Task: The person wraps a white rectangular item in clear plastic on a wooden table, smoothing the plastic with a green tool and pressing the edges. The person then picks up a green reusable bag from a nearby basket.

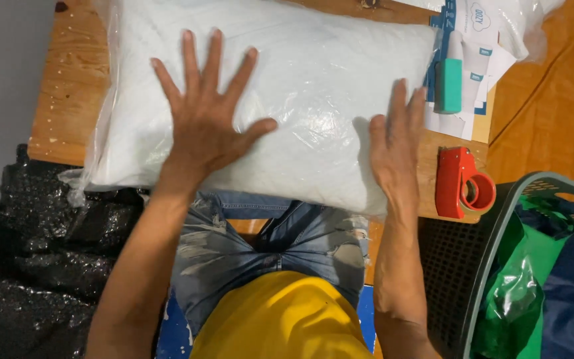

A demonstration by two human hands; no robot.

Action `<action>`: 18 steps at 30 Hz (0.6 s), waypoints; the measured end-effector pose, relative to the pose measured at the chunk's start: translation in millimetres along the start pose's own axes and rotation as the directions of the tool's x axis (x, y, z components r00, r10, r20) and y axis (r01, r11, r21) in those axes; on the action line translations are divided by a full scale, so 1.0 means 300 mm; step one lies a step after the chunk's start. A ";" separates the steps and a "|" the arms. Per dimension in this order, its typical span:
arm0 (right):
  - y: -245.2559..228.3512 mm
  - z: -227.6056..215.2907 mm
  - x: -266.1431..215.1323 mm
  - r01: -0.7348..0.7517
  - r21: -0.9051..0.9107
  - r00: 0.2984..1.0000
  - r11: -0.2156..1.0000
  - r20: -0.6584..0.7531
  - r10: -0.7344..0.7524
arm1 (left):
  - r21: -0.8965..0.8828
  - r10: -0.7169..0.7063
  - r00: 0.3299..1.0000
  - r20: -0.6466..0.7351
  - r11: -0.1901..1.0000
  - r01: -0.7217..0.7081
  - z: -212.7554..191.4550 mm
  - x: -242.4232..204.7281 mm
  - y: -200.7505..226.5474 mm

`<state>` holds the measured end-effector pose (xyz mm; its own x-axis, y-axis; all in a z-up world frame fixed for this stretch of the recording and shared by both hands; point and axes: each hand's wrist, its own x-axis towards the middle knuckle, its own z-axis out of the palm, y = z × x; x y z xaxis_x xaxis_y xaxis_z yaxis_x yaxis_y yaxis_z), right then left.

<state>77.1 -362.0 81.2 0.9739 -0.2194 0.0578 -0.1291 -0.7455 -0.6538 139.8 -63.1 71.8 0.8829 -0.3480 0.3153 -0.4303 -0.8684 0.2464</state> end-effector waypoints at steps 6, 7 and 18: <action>0.032 0.056 0.020 -0.033 0.049 0.999 0.998 0.027 0.031 | -0.008 0.094 0.995 -0.029 0.996 -0.094 -0.001 0.005 0.063; 0.030 0.058 0.020 -0.046 0.045 0.999 0.998 0.028 0.044 | -0.007 0.090 0.996 -0.025 0.996 -0.090 0.007 0.004 0.060; 0.097 0.069 0.009 -0.055 0.030 0.998 0.998 0.014 0.055 | -0.032 0.103 0.994 0.033 0.994 -0.102 0.050 -0.014 0.036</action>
<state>79.8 -371.3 46.5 0.9678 -0.2514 0.0117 -0.1770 -0.7129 -0.6785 134.2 -76.3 59.3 0.8398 -0.4467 0.3085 -0.5236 -0.8167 0.2426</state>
